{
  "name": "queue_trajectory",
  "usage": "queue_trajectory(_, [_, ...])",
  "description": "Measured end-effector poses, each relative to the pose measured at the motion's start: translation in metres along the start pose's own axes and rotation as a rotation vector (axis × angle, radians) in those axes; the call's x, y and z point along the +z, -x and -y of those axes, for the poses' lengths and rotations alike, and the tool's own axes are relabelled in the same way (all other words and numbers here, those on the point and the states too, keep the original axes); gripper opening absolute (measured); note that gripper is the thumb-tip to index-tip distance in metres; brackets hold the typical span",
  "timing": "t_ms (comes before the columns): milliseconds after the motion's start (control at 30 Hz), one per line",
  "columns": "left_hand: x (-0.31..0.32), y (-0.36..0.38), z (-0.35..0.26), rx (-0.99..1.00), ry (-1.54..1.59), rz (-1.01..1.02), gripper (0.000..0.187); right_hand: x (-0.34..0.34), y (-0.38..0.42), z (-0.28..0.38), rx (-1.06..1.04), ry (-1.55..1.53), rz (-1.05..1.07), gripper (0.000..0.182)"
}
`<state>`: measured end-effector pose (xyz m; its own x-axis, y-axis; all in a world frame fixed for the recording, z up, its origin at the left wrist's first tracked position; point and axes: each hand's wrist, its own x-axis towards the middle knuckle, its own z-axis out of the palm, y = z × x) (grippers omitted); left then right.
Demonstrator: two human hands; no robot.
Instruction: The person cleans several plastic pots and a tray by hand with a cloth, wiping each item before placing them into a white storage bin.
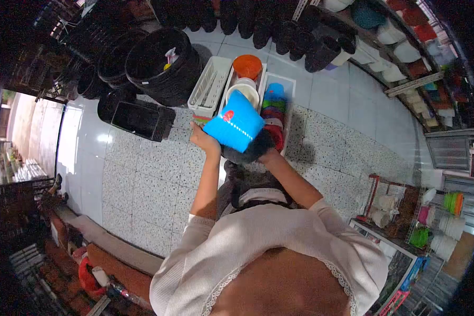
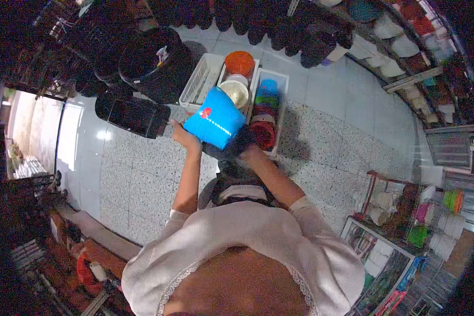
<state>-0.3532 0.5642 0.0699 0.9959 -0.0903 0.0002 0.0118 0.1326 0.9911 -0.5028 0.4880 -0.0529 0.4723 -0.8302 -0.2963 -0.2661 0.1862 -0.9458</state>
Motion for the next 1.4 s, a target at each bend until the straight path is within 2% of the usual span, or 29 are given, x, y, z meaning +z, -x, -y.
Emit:
queue_trajectory(67, [0.015,0.012,0.019,0.064,-0.005,-0.099,0.056,-0.019,-0.004,-0.012,0.079,-0.093,0.100,0.033])
queue_trajectory(200, [0.031,0.064,0.057,-0.039,-0.180,-0.066,0.057,-0.100,-0.008,-0.053,0.258,-0.337,0.230,0.033])
queue_trajectory(267, [0.034,0.090,0.072,-0.030,-0.303,-0.066,0.058,-0.145,-0.006,-0.082,0.342,-0.447,0.212,0.034])
queue_trajectory(367, [0.020,0.119,0.108,-0.128,-0.356,-0.147,0.060,-0.209,-0.004,-0.128,0.443,-0.590,0.152,0.034])
queue_trajectory(400, [0.014,0.129,0.108,-0.205,-0.556,-0.178,0.064,-0.225,-0.005,-0.143,0.469,-0.628,0.131,0.034])
queue_trajectory(433, [0.007,0.140,0.119,-0.228,-0.505,-0.223,0.063,-0.237,-0.008,-0.156,0.488,-0.654,0.117,0.035])
queue_trajectory(500, [-0.006,0.160,0.143,-0.271,-0.405,-0.307,0.061,-0.253,-0.017,-0.184,0.523,-0.705,0.100,0.035])
queue_trajectory(600, [-0.015,0.188,0.172,-0.390,-0.269,-0.283,0.047,-0.258,-0.037,-0.228,0.546,-0.767,0.099,0.036])
queue_trajectory(700, [-0.021,0.209,0.219,-0.371,-0.248,-0.130,0.040,-0.253,-0.056,-0.284,0.533,-0.857,0.122,0.036])
queue_trajectory(733, [-0.020,0.212,0.235,-0.350,-0.486,-0.151,0.035,-0.250,-0.063,-0.294,0.544,-0.881,0.110,0.037])
queue_trajectory(767, [-0.016,0.213,0.254,-0.433,-0.406,-0.127,0.034,-0.245,-0.068,-0.305,0.549,-0.905,0.101,0.037])
queue_trajectory(833, [-0.011,0.221,0.293,-0.603,-0.241,-0.082,0.032,-0.228,-0.071,-0.268,0.631,-0.784,-0.032,0.036])
queue_trajectory(867, [-0.001,0.224,0.301,-0.611,-0.099,-0.025,0.031,-0.221,-0.075,-0.261,0.668,-0.721,-0.098,0.035])
queue_trajectory(900, [0.008,0.224,0.308,-0.629,-0.110,-0.019,0.031,-0.221,-0.080,-0.275,0.555,-0.346,-0.096,0.036])
queue_trajectory(967, [0.025,0.221,0.314,-0.665,-0.132,-0.005,0.030,-0.215,-0.085,-0.286,0.485,-0.021,-0.161,0.036])
queue_trajectory(1000, [0.034,0.216,0.309,-0.661,-0.333,0.016,0.029,-0.212,-0.089,-0.289,0.461,0.080,-0.183,0.036])
queue_trajectory(1100, [0.040,0.211,0.323,-0.723,-0.330,-0.004,0.026,-0.204,-0.099,-0.289,0.414,0.329,-0.196,0.037])
queue_trajectory(1200, [0.035,0.211,0.353,-0.663,-0.240,-0.060,0.023,-0.188,-0.116,-0.286,0.381,0.638,-0.124,0.039])
queue_trajectory(1300, [0.026,0.207,0.364,-0.649,-0.414,0.036,0.023,-0.174,-0.130,-0.286,0.325,1.122,0.060,0.036])
queue_trajectory(1333, [0.022,0.207,0.368,-0.658,-0.345,0.017,0.023,-0.170,-0.131,-0.284,0.295,1.242,0.112,0.035])
queue_trajectory(1400, [0.018,0.206,0.373,-0.676,-0.204,-0.019,0.021,-0.167,-0.129,-0.280,0.245,1.262,0.153,0.036])
